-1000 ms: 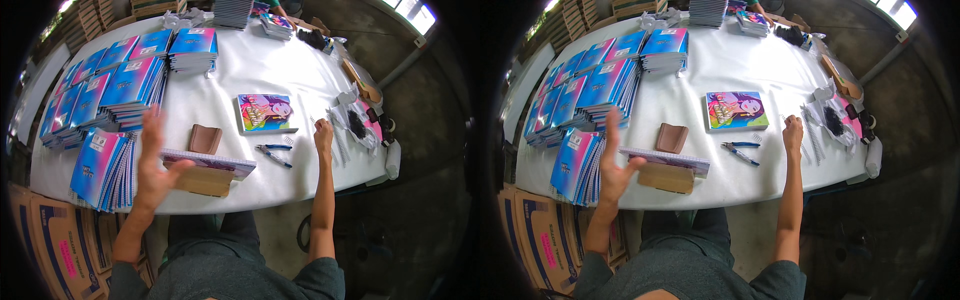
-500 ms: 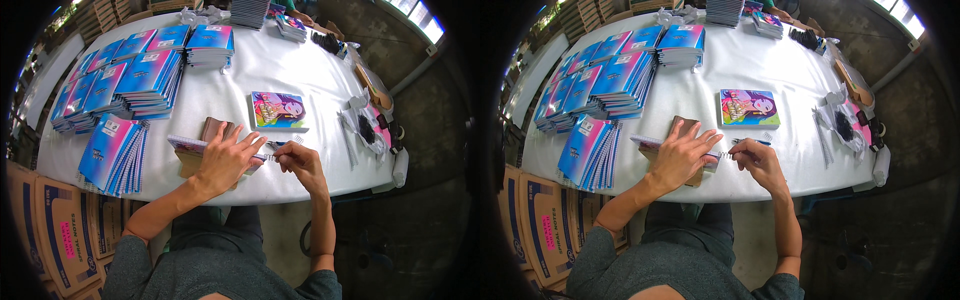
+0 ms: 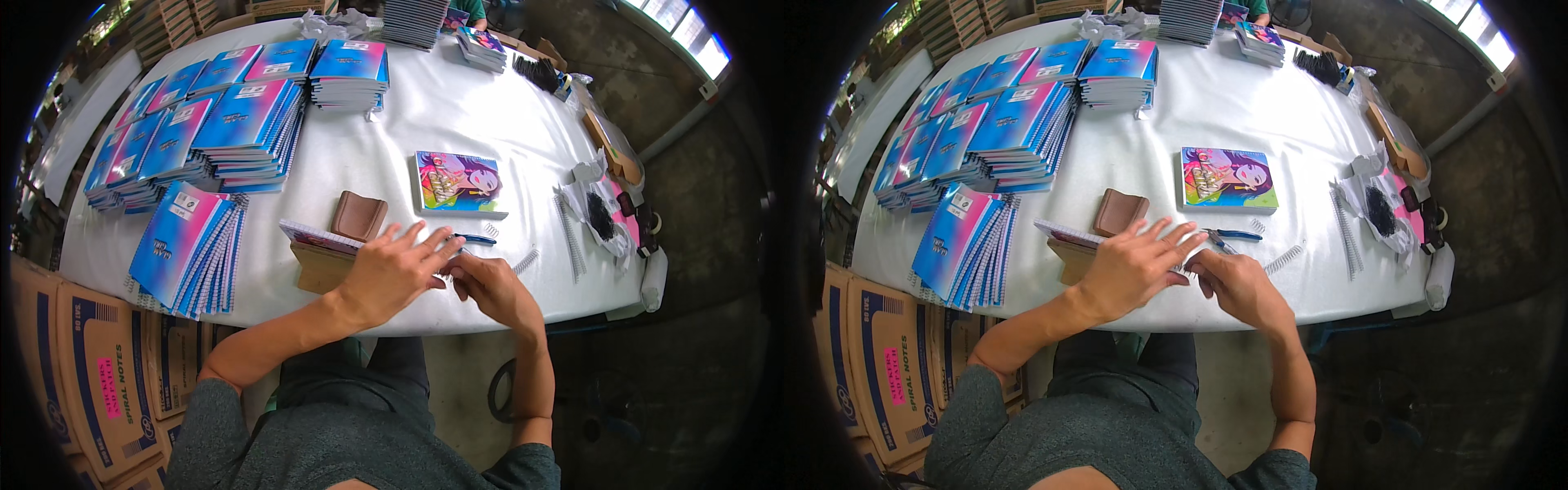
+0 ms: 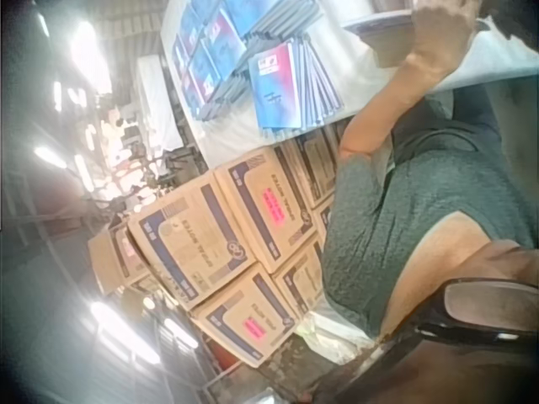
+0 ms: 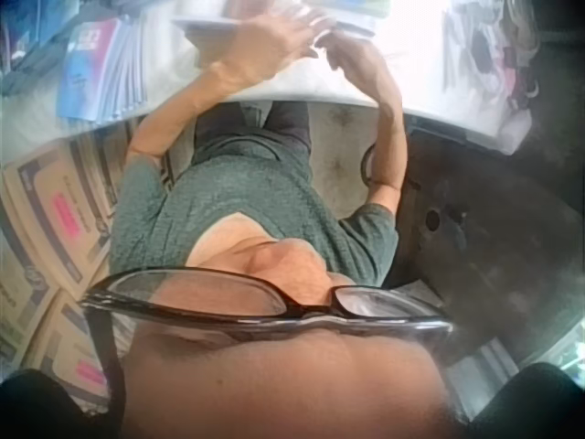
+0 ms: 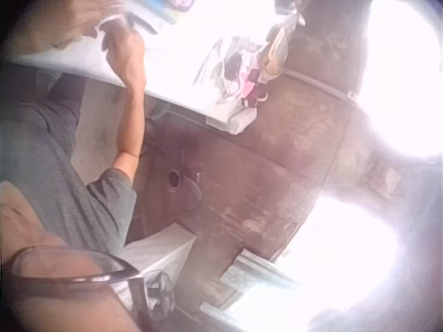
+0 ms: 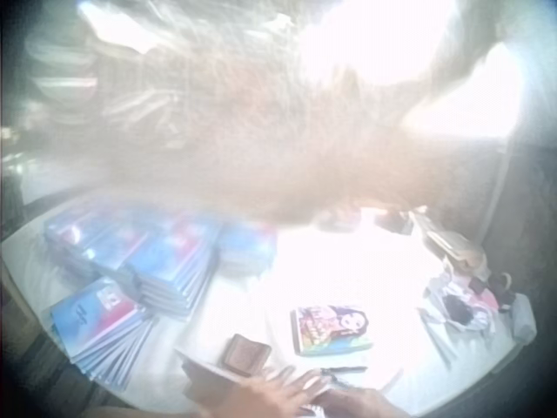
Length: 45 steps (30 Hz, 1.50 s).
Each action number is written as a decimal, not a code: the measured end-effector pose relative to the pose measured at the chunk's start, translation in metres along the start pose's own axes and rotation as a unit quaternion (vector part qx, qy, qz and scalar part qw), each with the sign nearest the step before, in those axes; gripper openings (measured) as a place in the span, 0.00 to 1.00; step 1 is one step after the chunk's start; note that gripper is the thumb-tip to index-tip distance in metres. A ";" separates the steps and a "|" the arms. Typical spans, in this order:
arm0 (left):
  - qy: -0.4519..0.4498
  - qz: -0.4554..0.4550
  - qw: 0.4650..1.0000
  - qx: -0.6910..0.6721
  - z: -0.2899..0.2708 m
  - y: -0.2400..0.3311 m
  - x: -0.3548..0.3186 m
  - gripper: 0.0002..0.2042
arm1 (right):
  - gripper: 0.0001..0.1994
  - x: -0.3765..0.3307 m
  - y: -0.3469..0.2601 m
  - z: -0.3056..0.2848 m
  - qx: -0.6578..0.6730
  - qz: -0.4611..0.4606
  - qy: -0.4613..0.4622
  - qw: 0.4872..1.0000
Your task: The person manually inserts a metal spiral binding into the punched holes of a notebook cover and pages, using a pair of pliers to secure the ends. They repeat this process for multiple notebooks, picking them up from a stack and placing them into a new stack after binding them.
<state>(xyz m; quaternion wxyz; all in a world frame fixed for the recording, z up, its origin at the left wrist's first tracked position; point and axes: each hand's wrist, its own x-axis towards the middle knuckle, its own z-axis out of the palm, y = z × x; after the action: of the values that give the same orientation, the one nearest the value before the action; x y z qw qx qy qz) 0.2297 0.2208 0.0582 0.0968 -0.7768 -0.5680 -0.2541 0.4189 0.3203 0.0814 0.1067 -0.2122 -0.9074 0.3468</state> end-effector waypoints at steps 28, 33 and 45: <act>0.058 -0.107 0.992 0.022 0.004 -0.014 -0.005 0.54 | 0.23 0.044 0.067 -0.021 0.423 -0.156 -0.125 0.884; 0.044 -0.104 0.993 0.030 -0.006 -0.018 -0.008 0.53 | 0.24 0.054 0.068 -0.013 0.317 -0.057 -0.115 0.940; 0.051 -0.141 0.988 0.033 -0.018 -0.035 -0.026 0.52 | 0.25 0.076 0.041 -0.006 0.222 -0.050 -0.142 0.963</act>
<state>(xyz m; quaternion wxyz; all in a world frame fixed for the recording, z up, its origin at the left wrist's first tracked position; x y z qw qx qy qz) 0.1864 0.2028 0.0559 0.1144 -0.6715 -0.6743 -0.2851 0.3664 0.3866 0.0617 0.0381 -0.0857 -0.8228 0.5605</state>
